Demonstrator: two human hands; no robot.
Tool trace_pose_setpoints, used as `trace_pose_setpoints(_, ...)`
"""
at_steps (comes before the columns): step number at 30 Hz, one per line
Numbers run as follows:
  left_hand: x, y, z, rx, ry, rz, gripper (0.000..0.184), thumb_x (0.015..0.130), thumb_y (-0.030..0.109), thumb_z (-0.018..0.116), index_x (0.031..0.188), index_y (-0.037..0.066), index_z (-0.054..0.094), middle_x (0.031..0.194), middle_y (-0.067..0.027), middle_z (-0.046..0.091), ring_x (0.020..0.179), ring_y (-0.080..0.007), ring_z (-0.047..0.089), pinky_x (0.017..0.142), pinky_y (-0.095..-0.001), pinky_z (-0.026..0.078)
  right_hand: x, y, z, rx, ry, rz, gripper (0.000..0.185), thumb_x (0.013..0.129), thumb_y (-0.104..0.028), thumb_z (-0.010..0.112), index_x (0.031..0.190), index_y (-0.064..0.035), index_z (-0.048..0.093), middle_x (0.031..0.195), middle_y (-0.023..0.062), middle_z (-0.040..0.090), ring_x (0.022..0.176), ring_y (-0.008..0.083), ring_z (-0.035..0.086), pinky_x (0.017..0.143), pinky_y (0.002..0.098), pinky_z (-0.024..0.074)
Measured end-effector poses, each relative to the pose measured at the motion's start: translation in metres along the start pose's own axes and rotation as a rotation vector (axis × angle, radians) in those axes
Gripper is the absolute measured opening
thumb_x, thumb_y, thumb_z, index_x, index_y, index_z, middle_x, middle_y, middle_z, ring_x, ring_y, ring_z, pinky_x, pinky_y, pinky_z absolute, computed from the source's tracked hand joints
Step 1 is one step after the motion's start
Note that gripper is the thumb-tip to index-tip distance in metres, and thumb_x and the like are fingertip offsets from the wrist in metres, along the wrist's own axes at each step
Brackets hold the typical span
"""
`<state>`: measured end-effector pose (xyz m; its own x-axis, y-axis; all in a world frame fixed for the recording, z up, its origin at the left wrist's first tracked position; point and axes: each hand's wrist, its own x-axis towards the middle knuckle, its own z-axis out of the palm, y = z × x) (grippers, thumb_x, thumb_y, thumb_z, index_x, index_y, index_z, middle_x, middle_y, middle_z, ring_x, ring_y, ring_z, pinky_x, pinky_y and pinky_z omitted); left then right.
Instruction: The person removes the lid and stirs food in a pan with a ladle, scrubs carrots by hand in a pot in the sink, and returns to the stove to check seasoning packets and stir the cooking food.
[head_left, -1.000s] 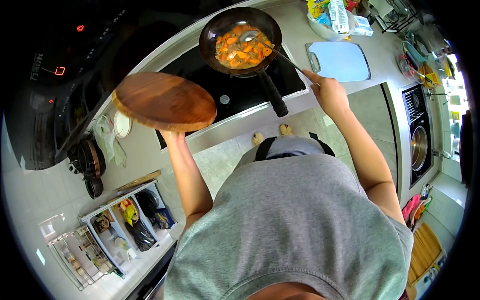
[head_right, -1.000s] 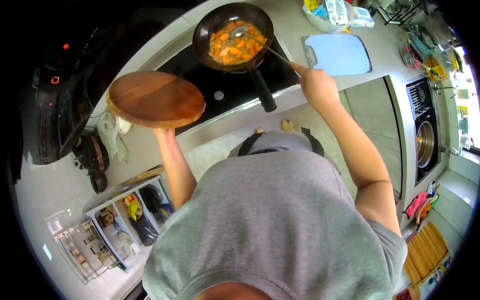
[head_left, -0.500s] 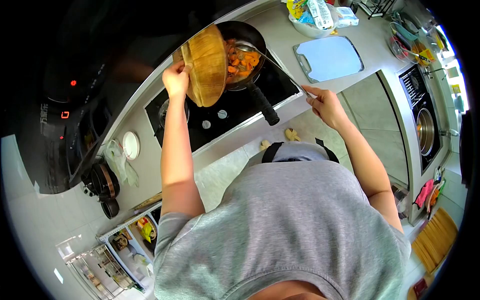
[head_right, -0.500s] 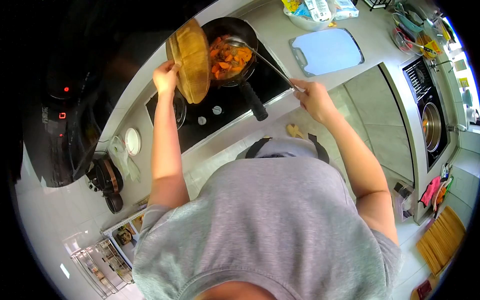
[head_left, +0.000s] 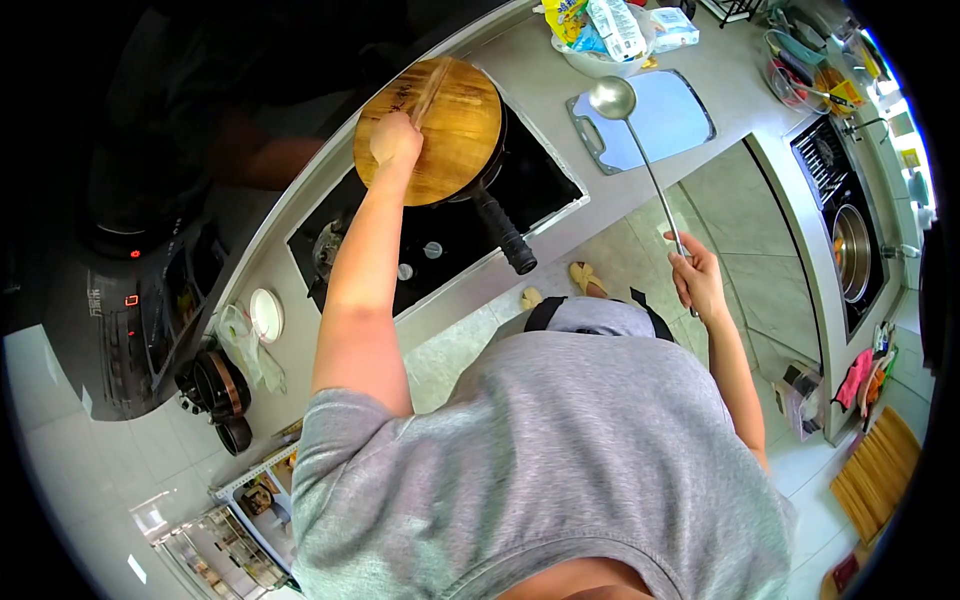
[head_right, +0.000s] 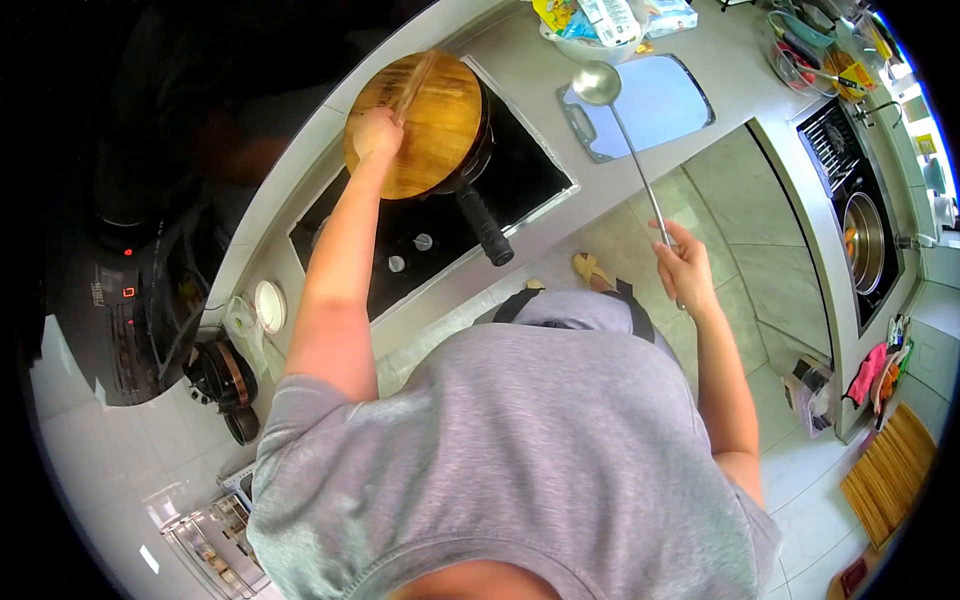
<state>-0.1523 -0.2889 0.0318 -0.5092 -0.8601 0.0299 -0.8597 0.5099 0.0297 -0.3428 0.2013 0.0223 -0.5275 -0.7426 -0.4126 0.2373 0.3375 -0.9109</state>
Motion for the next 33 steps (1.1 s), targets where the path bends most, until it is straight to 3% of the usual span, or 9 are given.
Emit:
trace_pose_setpoints(9, 0.008, 0.004, 0.024, 0.048, -0.020, 0.010, 0.018, 0.079, 0.018, 0.070, 0.091, 0.005, 0.072, 0.096, -0.0164, 0.070, 0.092, -0.0344, 0.067, 0.077, -0.0436, 0.055, -0.019, 0.012, -0.011, 0.024, 0.073, 0.069, 0.035, 0.097, -0.007, 0.049, 0.131, 0.0007, 0.054, 0.046, -0.0046, 0.041, 0.032, 0.0054, 0.031, 0.034, 0.0238, 0.0234)
trace_pose_setpoints(27, 0.003, 0.000, 0.036, 0.013, 0.009, 0.022, 0.021, 0.087, 0.026, 0.066, 0.089, 0.005, 0.070, 0.093, -0.0180, 0.069, 0.090, -0.0377, 0.066, 0.075, -0.0471, 0.053, -0.006, 0.041, -0.014, 0.152, 0.072, 0.080, 0.033, 0.099, -0.012, 0.048, 0.130, -0.0011, 0.054, 0.050, -0.0024, 0.044, 0.034, 0.0064, 0.034, 0.034, 0.0229, 0.0264)
trace_pose_setpoints(30, 0.005, -0.001, 0.028, 0.064, -0.036, 0.033, 0.042, 0.088, 0.036, 0.067, 0.115, 0.004, 0.062, 0.111, -0.0190, 0.065, 0.104, -0.0362, 0.062, 0.083, -0.0477, 0.052, 0.005, 0.055, -0.015, 0.170, 0.074, 0.065, 0.026, 0.101, -0.016, 0.048, 0.122, -0.0024, 0.055, 0.055, -0.0001, 0.048, 0.036, 0.0077, 0.038, 0.035, 0.0228, 0.0292)
trace_pose_setpoints(33, -0.010, 0.010, -0.005, -0.027, 0.297, 0.163, 0.060, 0.090, 0.045, 0.062, 0.132, 0.003, 0.051, 0.124, -0.0218, 0.058, 0.114, -0.0398, 0.055, 0.094, -0.0469, 0.047, 0.031, 0.062, -0.010, 0.148, 0.080, 0.061, 0.022, 0.102, -0.019, 0.047, 0.116, -0.0032, 0.052, 0.057, 0.0015, 0.050, 0.039, 0.0096, 0.042, 0.038, 0.0243, 0.0333)
